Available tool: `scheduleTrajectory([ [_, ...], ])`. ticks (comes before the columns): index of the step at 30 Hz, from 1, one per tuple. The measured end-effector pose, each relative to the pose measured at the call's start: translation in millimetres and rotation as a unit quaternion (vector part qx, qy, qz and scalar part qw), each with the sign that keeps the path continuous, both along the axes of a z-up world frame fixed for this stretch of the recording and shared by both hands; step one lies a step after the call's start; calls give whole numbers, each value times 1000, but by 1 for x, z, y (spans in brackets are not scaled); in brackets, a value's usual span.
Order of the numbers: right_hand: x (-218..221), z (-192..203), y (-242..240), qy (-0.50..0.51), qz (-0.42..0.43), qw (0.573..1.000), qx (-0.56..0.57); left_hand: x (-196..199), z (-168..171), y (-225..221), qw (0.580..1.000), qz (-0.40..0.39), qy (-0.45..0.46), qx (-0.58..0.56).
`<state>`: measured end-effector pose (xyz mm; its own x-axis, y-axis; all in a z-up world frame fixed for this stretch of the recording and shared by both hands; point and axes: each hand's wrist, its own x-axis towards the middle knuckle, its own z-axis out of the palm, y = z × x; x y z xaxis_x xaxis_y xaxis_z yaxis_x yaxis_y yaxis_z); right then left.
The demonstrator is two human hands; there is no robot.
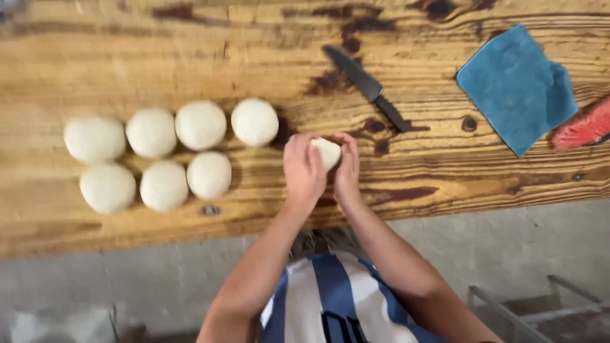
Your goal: Shaping pieces of dough into smooth balls on a wooden table by hand.
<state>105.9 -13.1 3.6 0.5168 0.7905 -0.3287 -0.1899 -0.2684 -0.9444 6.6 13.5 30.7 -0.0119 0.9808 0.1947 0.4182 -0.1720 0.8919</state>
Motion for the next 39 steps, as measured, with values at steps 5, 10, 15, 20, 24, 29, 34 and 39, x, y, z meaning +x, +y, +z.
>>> scheduleTrajectory([
  [5,25,-50,-22,-220,115,958,147,4,-60,-17,979,-104,173,12],
  [10,-2,23,14,-141,24,989,31,-1,-6,10,993,-38,56,92],
  [15,32,-38,-22,-234,127,961,75,4,-70,-29,986,-88,137,41],
  [20,4,19,3,324,-89,940,-59,-10,8,1,998,-55,34,22],
  [24,3,-3,-26,-189,83,972,112,9,-37,-27,994,-10,87,65],
  [29,27,-29,-16,-263,164,949,67,-6,-13,-6,966,-183,123,-134],
  [34,25,5,5,-330,137,927,111,15,-45,-16,991,-49,119,48],
  [39,18,16,13,-36,41,998,29,0,-8,3,991,-91,84,41],
])
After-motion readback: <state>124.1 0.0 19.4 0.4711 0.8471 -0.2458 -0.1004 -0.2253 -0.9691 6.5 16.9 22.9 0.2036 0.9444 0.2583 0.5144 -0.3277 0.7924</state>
